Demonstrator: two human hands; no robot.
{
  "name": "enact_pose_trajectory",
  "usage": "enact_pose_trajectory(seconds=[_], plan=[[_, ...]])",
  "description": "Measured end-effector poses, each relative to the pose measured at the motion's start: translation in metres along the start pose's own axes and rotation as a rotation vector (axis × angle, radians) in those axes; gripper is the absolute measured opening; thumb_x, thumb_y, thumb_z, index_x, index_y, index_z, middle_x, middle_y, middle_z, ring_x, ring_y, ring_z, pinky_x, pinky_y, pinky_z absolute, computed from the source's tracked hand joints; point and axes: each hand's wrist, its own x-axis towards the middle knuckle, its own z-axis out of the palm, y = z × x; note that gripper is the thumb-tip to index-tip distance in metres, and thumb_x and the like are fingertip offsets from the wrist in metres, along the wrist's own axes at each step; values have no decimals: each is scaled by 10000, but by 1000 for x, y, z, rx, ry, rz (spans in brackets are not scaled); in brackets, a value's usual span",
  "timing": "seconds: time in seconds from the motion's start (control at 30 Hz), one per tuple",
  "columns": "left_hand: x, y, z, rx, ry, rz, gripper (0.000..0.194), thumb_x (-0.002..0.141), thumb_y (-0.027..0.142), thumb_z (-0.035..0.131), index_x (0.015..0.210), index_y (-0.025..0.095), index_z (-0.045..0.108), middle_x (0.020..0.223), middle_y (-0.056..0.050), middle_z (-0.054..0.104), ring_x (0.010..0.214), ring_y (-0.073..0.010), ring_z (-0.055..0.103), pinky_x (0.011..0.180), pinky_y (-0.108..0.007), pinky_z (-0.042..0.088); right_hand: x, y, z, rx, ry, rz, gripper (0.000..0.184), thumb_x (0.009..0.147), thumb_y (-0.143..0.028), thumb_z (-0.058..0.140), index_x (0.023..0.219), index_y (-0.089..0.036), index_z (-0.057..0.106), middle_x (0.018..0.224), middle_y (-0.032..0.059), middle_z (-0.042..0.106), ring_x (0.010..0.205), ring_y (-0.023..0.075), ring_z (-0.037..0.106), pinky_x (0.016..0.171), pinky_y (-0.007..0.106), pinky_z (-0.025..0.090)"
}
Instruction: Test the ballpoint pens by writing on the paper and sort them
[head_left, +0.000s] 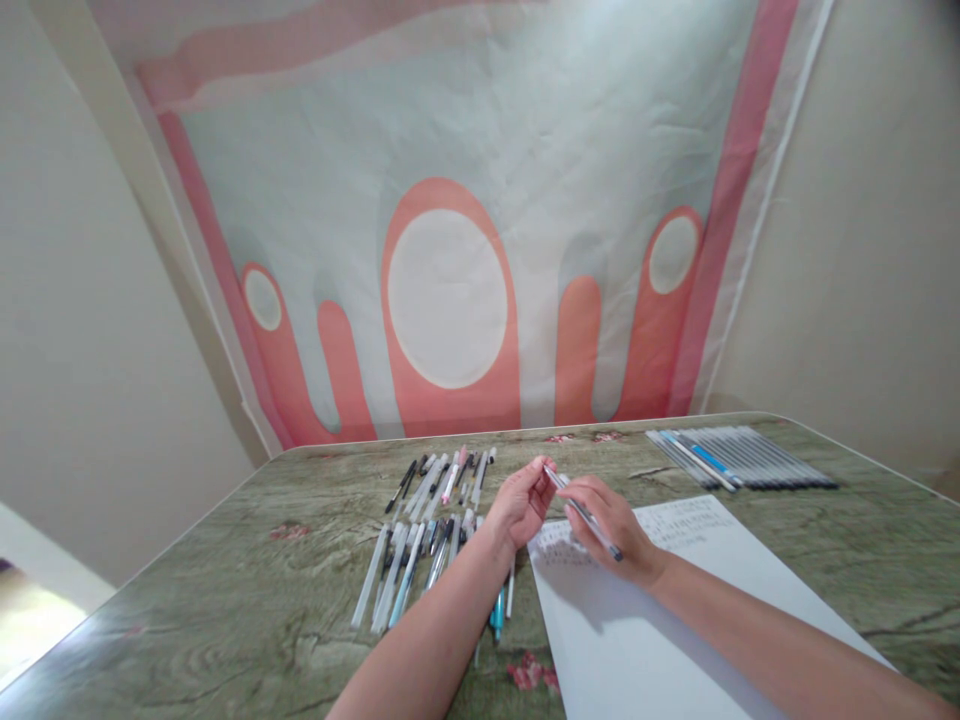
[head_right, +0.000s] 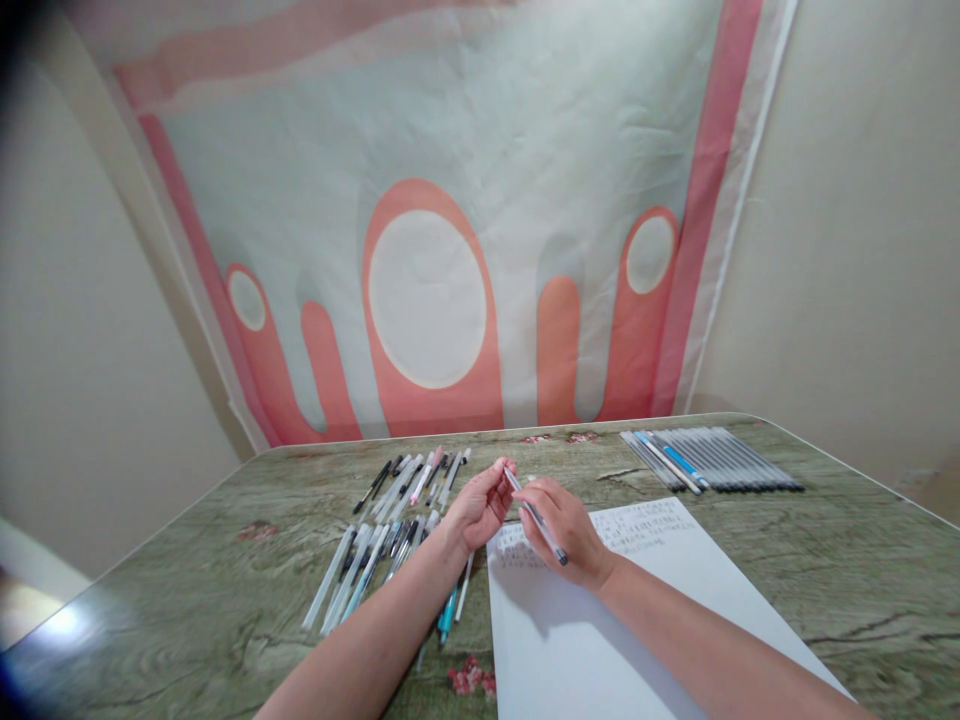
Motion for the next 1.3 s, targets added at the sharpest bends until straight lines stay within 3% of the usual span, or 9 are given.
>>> enact_pose_trajectory(seconds=[0.63, 0.77, 0.97, 1.13, 1.3], plan=[[0, 0, -5, 10, -113, -52, 84, 791, 127, 557, 846, 86, 605, 797, -53, 660, 695, -85, 619, 667, -169, 492, -4, 1, 2, 37, 10, 0, 309, 796, -114, 457, 1096, -185, 488, 969, 94, 539, 922, 200, 525, 806, 372, 454], [0, 0, -1, 57, -70, -6, 98, 785, 153, 573, 842, 85, 614, 820, -67, 660, 713, -89, 617, 694, -180, 487, -2, 2, 2, 38, 20, 39, 272, 818, -154, 443, 1081, -192, 502, 974, 88, 548, 934, 200, 531, 818, 369, 453], [2, -3, 3, 292, 76, 121, 124, 776, 150, 584, 881, 91, 612, 870, -104, 653, 775, -129, 624, 776, -247, 468, 2, 12, 0, -22, 106, 225, 229, 865, -202, 393, 1056, -203, 520, 959, 69, 567, 924, 190, 539, 830, 358, 441], [7, -8, -3, 372, 183, 158, 87, 792, 164, 560, 836, 99, 598, 829, -90, 632, 739, -115, 620, 764, -255, 465, -2, 33, 4, -173, 18, 293, 237, 847, -206, 425, 1055, -195, 538, 962, 77, 600, 934, 222, 537, 830, 401, 430], [12, -11, -9, 371, 229, 156, 67, 803, 136, 523, 834, 105, 575, 809, -83, 624, 720, -112, 615, 719, -239, 471, -9, 51, 17, -224, -175, 212, 343, 807, -156, 450, 1144, -186, 508, 1101, 93, 588, 1092, 256, 468, 867, 433, 411]])
